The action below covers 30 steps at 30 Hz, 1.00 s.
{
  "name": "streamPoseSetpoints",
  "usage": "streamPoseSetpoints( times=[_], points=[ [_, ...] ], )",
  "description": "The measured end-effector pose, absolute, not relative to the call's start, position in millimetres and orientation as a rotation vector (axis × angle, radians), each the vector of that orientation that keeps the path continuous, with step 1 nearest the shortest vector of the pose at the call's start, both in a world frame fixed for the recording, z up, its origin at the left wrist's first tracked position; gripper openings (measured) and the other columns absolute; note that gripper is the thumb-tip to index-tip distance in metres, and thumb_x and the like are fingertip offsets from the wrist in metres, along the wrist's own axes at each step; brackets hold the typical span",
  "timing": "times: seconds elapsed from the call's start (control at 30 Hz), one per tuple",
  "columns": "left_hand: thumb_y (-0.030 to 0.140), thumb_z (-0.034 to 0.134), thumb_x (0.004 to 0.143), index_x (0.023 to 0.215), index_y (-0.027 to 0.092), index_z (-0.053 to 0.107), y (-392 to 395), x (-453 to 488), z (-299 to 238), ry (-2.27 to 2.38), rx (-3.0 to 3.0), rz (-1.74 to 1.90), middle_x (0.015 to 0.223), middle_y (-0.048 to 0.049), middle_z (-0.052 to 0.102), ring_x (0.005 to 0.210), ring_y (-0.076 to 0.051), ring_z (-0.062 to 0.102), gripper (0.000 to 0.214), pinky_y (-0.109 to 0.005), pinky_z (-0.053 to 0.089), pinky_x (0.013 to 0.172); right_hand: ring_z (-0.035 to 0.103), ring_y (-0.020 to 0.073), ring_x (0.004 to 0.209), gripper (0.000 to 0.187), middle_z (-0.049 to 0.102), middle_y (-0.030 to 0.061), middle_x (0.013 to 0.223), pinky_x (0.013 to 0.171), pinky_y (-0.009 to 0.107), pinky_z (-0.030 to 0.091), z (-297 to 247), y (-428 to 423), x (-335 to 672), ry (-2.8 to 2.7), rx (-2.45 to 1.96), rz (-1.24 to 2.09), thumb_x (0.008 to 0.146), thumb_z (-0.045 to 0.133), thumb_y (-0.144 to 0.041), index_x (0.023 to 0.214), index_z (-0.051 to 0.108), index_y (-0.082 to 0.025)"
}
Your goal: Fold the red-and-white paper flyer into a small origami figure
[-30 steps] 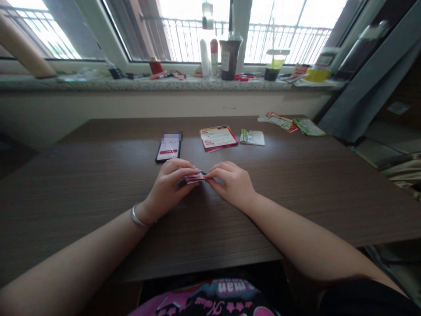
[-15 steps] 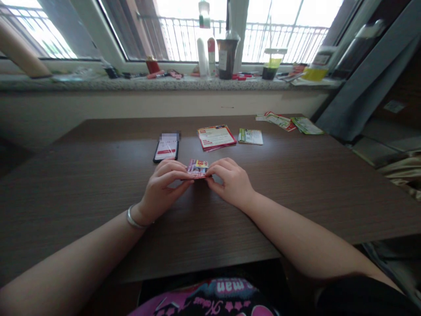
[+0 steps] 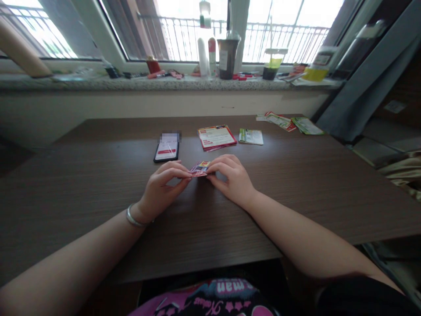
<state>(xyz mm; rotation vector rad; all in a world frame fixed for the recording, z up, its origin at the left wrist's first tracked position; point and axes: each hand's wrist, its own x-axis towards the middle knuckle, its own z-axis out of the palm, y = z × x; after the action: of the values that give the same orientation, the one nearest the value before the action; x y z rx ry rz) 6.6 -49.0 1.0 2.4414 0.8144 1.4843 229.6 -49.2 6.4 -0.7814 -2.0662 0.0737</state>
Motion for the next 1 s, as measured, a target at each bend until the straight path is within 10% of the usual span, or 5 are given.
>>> streamPoseSetpoints(
  times=[1.0],
  points=[
    [0.023,0.064,0.086,0.086,0.023,0.067,-51.3,8.9,3.0,0.948,2.819,1.276,0.084,0.0016,0.073,0.077,-0.013,0.066,0.003,-0.037,0.045,0.094,0.063,0.0173,0.086,0.006,0.070,0.0023,0.082,0.084,0.035,0.050,11.7,-59.0,217.8,-2.074,-0.729,0.110,0.081,0.064,-0.016,0.082,0.065,-0.022]
  ],
)
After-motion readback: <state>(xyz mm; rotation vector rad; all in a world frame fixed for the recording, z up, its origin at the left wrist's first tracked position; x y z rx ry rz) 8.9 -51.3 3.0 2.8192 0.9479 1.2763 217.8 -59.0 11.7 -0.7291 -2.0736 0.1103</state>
